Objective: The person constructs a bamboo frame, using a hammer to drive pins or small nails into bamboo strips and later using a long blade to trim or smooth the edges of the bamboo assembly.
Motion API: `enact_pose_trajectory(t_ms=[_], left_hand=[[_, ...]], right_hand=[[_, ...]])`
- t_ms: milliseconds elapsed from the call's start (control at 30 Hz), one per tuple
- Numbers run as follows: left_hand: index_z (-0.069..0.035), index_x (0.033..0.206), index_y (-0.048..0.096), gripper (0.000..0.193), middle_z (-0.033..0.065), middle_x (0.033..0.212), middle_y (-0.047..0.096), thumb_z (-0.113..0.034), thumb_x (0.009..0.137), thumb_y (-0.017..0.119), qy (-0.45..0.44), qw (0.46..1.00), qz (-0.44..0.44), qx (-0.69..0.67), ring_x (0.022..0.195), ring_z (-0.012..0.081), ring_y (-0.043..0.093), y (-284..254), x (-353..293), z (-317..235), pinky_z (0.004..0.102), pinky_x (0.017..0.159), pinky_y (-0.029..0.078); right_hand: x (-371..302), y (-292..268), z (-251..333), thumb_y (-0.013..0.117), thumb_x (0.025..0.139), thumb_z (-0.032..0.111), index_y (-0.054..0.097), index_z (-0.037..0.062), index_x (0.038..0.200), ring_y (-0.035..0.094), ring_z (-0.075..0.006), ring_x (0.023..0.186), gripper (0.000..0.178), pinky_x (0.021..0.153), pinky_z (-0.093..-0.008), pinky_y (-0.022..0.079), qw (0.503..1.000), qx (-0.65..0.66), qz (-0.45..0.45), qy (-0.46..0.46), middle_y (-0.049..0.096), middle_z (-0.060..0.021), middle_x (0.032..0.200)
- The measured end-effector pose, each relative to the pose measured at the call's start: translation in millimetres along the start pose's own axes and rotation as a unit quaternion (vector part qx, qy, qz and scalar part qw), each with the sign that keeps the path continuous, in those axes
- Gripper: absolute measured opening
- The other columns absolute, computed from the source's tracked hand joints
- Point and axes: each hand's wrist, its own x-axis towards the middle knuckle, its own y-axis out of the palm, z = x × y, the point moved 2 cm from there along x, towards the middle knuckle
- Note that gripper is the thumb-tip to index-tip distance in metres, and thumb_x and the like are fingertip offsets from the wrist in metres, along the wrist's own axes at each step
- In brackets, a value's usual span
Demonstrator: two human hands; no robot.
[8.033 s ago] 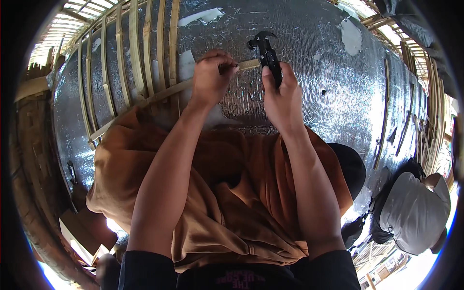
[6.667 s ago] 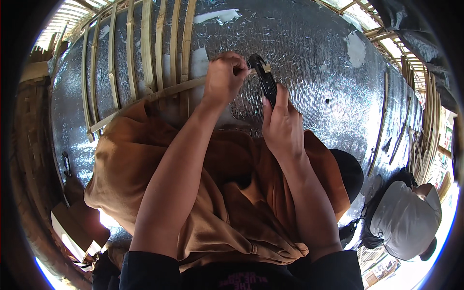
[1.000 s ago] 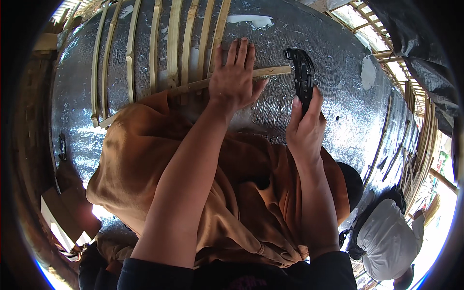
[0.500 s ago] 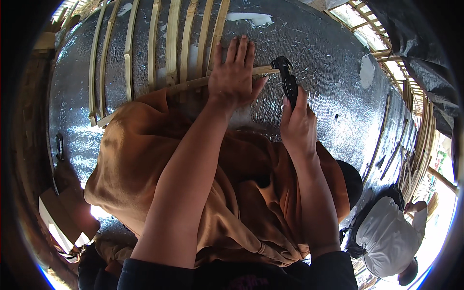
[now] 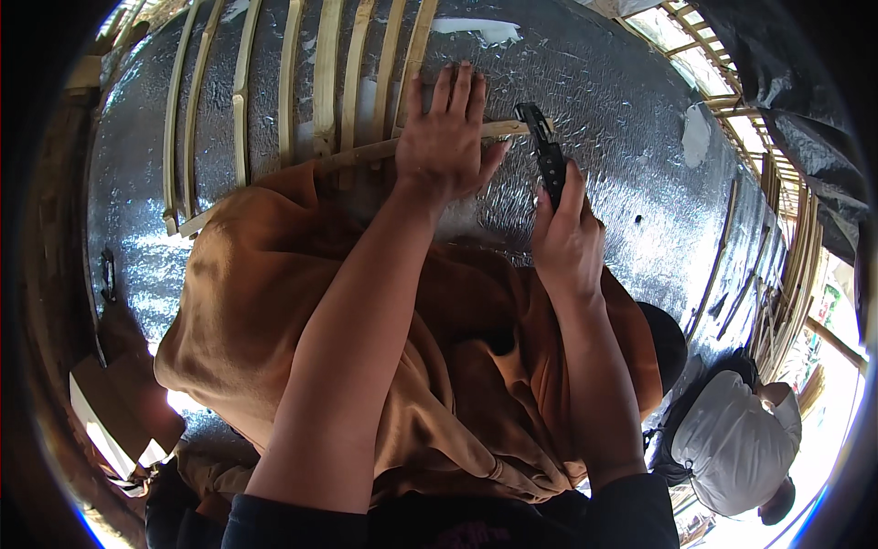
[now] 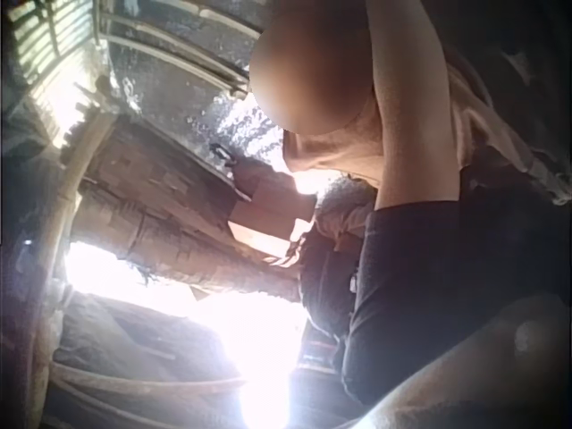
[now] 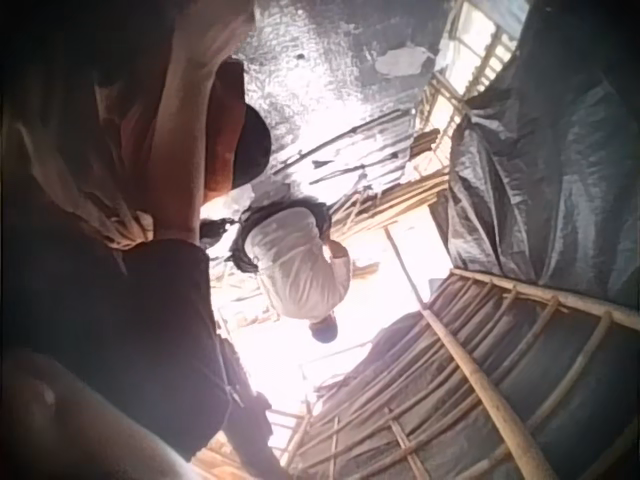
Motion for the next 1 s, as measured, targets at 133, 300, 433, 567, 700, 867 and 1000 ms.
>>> enact_pose_trajectory(t_ms=[133, 300, 433, 567, 700, 867, 1000], left_hand=[[-0.006, 0.156, 0.030, 0.081, 0.0121, 0.163, 0.027, -0.061, 0.098, 0.042, -0.001, 1.000, 0.001, -0.017, 0.150, 0.0271, 0.026, 0, 1, -3, 0.0548, 0.124, 0.014], [-0.006, 0.157, 0.030, 0.081, 0.0122, 0.164, 0.026, -0.061, 0.099, 0.042, -0.007, 1.000, 0.019, -0.010, 0.151, 0.0268, 0.025, -2, 1, -3, 0.0546, 0.124, 0.014], [-0.006, 0.156, 0.030, 0.082, 0.0121, 0.162, 0.028, -0.062, 0.098, 0.042, -0.003, 1.000, 0.005, -0.010, 0.151, 0.0269, 0.025, 0, -1, 0, 0.0550, 0.124, 0.015], [-0.006, 0.156, 0.030, 0.083, 0.0116, 0.162, 0.029, -0.062, 0.097, 0.042, -0.003, 1.000, 0.023, -0.003, 0.151, 0.0259, 0.025, -4, 2, -4, 0.0543, 0.124, 0.015], [-0.006, 0.157, 0.028, 0.083, 0.0113, 0.163, 0.027, -0.062, 0.097, 0.042, -0.005, 1.000, 0.013, -0.011, 0.151, 0.0253, 0.024, -1, 1, -3, 0.0540, 0.124, 0.014], [-0.007, 0.158, 0.027, 0.082, 0.0109, 0.164, 0.026, -0.061, 0.098, 0.042, -0.011, 1.000, 0.022, -0.007, 0.152, 0.0249, 0.023, -2, 1, -4, 0.0533, 0.125, 0.012], [-0.007, 0.158, 0.028, 0.081, 0.0109, 0.164, 0.025, -0.061, 0.098, 0.042, -0.009, 1.000, 0.027, -0.005, 0.152, 0.0250, 0.023, -3, 1, -4, 0.0530, 0.125, 0.012]], right_hand=[[-1, 3, -1, 0.057, 0.100, 0.015, 0.040, -0.0053, 0.137, 0.072, -0.0434, 0.076, 0.045, 0.056, -0.0471, 0.061, 1.000, -0.013, -0.010, 0.007, 0.068, -0.0308, 0.101], [-3, -1, -1, 0.056, 0.100, 0.017, 0.040, -0.0026, 0.137, 0.072, -0.0435, 0.076, 0.045, 0.057, -0.0483, 0.061, 0.999, 0.013, -0.044, 0.004, 0.068, -0.0309, 0.101], [0, 3, 0, 0.057, 0.100, 0.012, 0.038, -0.0046, 0.136, 0.071, -0.0459, 0.077, 0.044, 0.056, -0.0495, 0.060, 0.997, -0.033, 0.059, 0.039, 0.068, -0.0318, 0.094], [-3, -7, 2, 0.052, 0.101, 0.008, 0.036, -0.0066, 0.135, 0.070, -0.0462, 0.069, 0.040, 0.050, -0.0491, 0.055, 0.993, 0.104, -0.054, 0.019, 0.066, -0.0314, 0.084], [6, -5, -8, 0.049, 0.104, 0.010, 0.038, -0.0046, 0.133, 0.069, -0.0446, 0.066, 0.034, 0.048, -0.0475, 0.048, 0.979, 0.181, -0.039, 0.087, 0.064, -0.0257, 0.073], [9, 1, -18, 0.049, 0.105, 0.013, 0.044, -0.0004, 0.128, 0.070, -0.0424, 0.064, 0.027, 0.047, -0.0472, 0.048, 0.978, 0.169, -0.018, 0.122, 0.065, -0.0222, 0.071], [11, 1, -15, 0.049, 0.105, 0.013, 0.045, -0.0003, 0.125, 0.070, -0.0426, 0.065, 0.025, 0.047, -0.0482, 0.048, 0.979, 0.163, 0.004, 0.120, 0.065, -0.0227, 0.070]])
